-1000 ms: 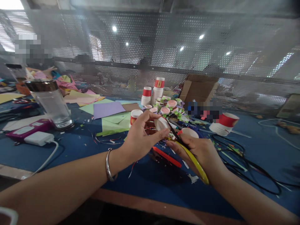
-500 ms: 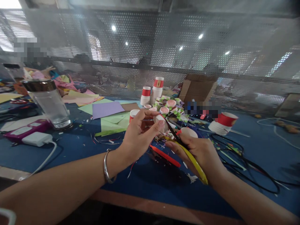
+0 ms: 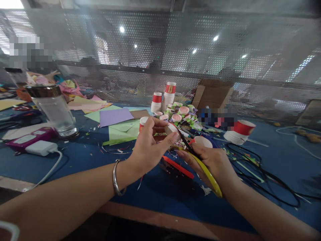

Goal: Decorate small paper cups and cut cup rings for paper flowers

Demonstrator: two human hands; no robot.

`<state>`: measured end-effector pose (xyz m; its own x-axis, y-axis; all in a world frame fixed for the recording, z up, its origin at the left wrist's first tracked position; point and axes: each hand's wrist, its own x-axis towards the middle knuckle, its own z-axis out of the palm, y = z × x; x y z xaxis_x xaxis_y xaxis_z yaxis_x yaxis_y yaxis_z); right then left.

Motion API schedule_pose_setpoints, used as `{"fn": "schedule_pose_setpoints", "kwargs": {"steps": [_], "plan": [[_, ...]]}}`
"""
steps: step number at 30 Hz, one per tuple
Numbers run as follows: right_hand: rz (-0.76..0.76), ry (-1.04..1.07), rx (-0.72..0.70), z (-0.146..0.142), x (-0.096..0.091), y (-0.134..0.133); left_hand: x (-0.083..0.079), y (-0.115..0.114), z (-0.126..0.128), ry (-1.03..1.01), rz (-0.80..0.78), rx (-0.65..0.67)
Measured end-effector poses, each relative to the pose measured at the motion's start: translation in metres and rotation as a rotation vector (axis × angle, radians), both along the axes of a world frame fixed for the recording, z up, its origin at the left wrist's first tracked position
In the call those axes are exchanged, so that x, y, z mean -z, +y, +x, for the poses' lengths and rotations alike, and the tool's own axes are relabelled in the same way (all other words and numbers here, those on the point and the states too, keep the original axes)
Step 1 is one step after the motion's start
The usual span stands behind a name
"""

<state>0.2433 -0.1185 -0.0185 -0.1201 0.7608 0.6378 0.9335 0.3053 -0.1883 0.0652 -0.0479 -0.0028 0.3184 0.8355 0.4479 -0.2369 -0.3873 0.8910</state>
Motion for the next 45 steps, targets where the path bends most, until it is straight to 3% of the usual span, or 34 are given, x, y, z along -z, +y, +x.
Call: {"fn": "schedule_pose_setpoints", "kwargs": {"steps": [6, 13, 20, 29, 45], "plan": [[0.076, -0.016, -0.023, 0.0, 0.001, 0.001, 0.0, 0.0, -0.002, 0.014, 0.023, -0.01], [0.025, -0.008, 0.037, -0.002, 0.001, 0.0, 0.006, 0.003, 0.0, 0.052, 0.056, 0.037], [0.047, 0.029, -0.038, 0.0, -0.006, -0.003, 0.009, 0.0, 0.002, 0.05, 0.078, 0.053], [0.015, 0.074, -0.059, -0.004, -0.013, -0.006, -0.001, 0.003, 0.002, -0.021, -0.089, 0.131], [-0.14, 0.138, -0.011, -0.001, -0.009, -0.004, 0.004, 0.006, 0.002, 0.031, -0.128, 0.104]]}}
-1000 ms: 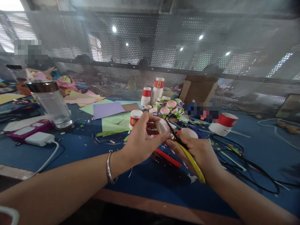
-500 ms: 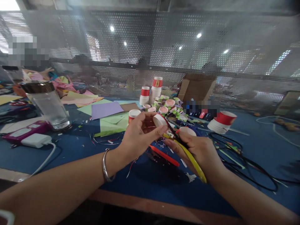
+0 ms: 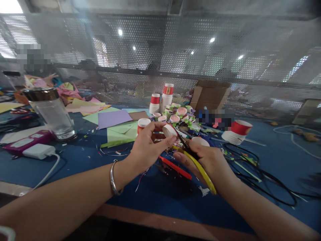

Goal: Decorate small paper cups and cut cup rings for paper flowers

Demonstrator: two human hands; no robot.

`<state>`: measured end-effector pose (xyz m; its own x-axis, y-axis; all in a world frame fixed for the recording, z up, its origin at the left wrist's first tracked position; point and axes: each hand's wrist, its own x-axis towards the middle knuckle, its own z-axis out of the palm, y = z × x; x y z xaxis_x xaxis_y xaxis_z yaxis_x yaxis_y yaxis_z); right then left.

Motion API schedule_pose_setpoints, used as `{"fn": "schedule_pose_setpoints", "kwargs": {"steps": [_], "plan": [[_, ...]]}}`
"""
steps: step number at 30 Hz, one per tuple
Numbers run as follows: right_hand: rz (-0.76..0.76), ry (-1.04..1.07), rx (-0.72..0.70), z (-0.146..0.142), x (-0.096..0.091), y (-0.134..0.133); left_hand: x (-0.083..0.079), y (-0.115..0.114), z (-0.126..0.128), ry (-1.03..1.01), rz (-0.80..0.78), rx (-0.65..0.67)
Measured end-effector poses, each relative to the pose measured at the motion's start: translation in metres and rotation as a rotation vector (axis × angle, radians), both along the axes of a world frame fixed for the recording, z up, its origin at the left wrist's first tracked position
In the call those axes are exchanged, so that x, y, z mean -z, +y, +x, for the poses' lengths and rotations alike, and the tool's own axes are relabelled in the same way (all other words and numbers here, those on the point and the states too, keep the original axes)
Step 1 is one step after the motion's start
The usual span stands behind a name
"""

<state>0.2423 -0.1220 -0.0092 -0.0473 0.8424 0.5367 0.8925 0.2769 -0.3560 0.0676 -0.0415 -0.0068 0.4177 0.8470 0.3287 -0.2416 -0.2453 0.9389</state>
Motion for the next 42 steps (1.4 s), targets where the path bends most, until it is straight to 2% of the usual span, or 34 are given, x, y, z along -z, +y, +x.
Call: {"fn": "schedule_pose_setpoints", "kwargs": {"steps": [4, 10, 17, 21, 27, 36, 42], "plan": [[0.0, -0.055, 0.03, 0.001, 0.002, 0.001, 0.001, -0.001, 0.001, 0.013, 0.04, 0.001], [0.05, -0.068, 0.002, 0.001, 0.004, 0.002, 0.001, -0.004, 0.001, 0.004, 0.053, -0.012], [0.135, -0.075, -0.008, -0.002, 0.005, -0.001, -0.001, -0.009, 0.001, -0.119, -0.036, 0.018], [0.133, -0.103, 0.005, -0.001, 0.008, -0.001, -0.002, -0.01, 0.002, -0.194, -0.087, 0.038], [0.152, -0.151, 0.048, 0.002, 0.01, 0.002, -0.002, -0.008, 0.002, -0.168, -0.125, -0.029], [0.04, -0.092, 0.033, 0.002, 0.009, 0.002, 0.002, -0.009, 0.001, -0.067, -0.032, -0.001], [0.076, -0.099, 0.022, 0.0, 0.007, 0.001, 0.004, -0.008, 0.001, -0.073, 0.018, -0.011]]}}
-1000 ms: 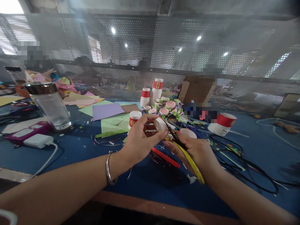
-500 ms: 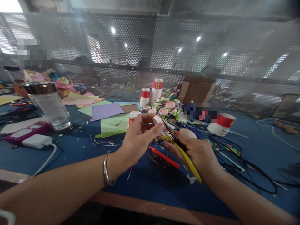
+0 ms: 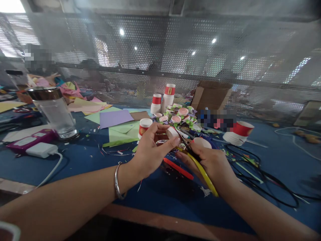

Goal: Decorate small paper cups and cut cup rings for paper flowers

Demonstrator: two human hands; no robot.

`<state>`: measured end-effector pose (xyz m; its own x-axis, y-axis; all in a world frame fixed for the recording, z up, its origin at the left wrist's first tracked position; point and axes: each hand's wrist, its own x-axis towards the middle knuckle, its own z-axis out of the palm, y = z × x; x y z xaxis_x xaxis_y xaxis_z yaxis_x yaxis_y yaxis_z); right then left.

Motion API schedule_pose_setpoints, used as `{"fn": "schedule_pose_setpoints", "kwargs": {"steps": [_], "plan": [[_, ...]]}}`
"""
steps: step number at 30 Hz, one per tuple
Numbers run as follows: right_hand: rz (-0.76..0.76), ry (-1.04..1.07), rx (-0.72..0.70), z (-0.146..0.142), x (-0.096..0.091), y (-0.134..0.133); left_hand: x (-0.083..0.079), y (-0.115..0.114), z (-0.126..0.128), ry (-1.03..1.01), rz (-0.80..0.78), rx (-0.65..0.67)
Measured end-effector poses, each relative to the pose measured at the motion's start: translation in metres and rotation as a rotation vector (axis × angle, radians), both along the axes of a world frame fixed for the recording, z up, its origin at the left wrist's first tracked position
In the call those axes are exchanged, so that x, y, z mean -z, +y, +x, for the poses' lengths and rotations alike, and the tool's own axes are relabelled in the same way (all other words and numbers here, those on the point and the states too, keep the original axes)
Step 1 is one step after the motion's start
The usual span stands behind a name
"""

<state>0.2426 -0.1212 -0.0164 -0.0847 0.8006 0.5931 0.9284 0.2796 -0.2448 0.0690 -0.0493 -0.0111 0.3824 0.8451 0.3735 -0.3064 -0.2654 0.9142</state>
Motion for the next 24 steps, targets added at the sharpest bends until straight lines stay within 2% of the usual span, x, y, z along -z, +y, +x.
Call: {"fn": "schedule_pose_setpoints", "kwargs": {"steps": [7, 16, 21, 24], "plan": [[0.081, -0.01, -0.045, -0.001, -0.0012, -0.0004, -0.0018, 0.0043, -0.0008, -0.017, 0.075, -0.031], [-0.024, 0.053, -0.062, 0.0046, -0.0001, 0.0036, -0.0065, 0.0032, -0.0014, -0.035, 0.018, -0.022], [-0.053, 0.034, -0.014, 0.0053, 0.0026, 0.0028, -0.0033, 0.0033, -0.0003, -0.037, 0.001, -0.006], [-0.057, 0.062, -0.033, 0.0036, 0.0002, 0.0003, -0.0004, 0.0025, 0.0001, -0.019, 0.011, 0.001]]}}
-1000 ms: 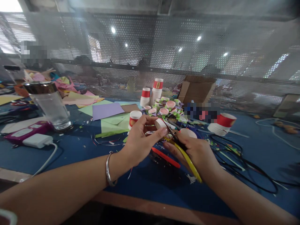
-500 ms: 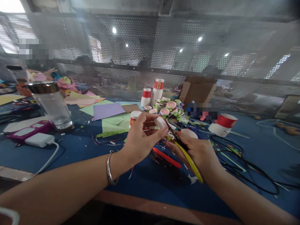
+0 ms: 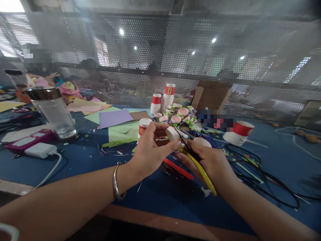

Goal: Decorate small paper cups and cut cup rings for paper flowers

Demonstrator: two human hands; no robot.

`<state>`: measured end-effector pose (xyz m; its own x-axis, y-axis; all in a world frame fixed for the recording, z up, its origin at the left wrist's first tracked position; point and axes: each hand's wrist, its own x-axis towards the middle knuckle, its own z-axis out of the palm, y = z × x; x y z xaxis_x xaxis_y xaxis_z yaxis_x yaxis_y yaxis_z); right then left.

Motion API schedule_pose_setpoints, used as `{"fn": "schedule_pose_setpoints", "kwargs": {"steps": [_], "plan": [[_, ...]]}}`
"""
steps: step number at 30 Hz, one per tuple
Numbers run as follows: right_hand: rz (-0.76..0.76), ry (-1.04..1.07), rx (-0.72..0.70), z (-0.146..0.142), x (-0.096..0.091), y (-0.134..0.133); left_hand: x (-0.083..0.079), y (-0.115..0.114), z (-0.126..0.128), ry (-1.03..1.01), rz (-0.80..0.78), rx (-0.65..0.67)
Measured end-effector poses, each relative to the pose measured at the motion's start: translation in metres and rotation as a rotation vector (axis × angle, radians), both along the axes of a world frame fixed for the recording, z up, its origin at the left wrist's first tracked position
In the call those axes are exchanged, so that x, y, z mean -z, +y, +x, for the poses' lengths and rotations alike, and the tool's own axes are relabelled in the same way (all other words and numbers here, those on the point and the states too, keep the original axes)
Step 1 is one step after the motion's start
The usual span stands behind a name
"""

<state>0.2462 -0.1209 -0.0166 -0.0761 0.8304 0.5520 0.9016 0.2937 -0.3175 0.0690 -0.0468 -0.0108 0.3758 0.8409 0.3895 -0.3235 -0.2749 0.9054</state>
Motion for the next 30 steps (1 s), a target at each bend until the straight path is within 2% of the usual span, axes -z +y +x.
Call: {"fn": "schedule_pose_setpoints", "kwargs": {"steps": [3, 6, 11, 13, 17, 23, 30], "plan": [[-0.014, 0.033, -0.022, -0.002, -0.002, -0.001, 0.0, -0.001, 0.0, 0.013, 0.003, 0.007], [0.027, -0.005, 0.032, -0.004, -0.002, 0.001, -0.006, 0.0, -0.002, 0.021, -0.044, 0.018], [0.069, 0.058, 0.051, -0.002, -0.008, 0.003, -0.014, 0.007, -0.007, -0.002, -0.262, 0.202], [0.038, 0.133, 0.081, 0.0, -0.011, 0.002, -0.015, 0.011, -0.009, 0.02, -0.273, 0.243], [-0.05, 0.216, 0.134, 0.004, -0.014, 0.002, -0.012, 0.016, -0.012, 0.043, -0.14, 0.305], [-0.056, 0.269, 0.098, 0.006, -0.014, 0.004, -0.009, 0.016, -0.011, 0.062, 0.102, 0.365], [-0.097, 0.349, 0.014, 0.003, -0.018, -0.002, -0.003, 0.016, -0.009, 0.045, 0.173, 0.404]]}}
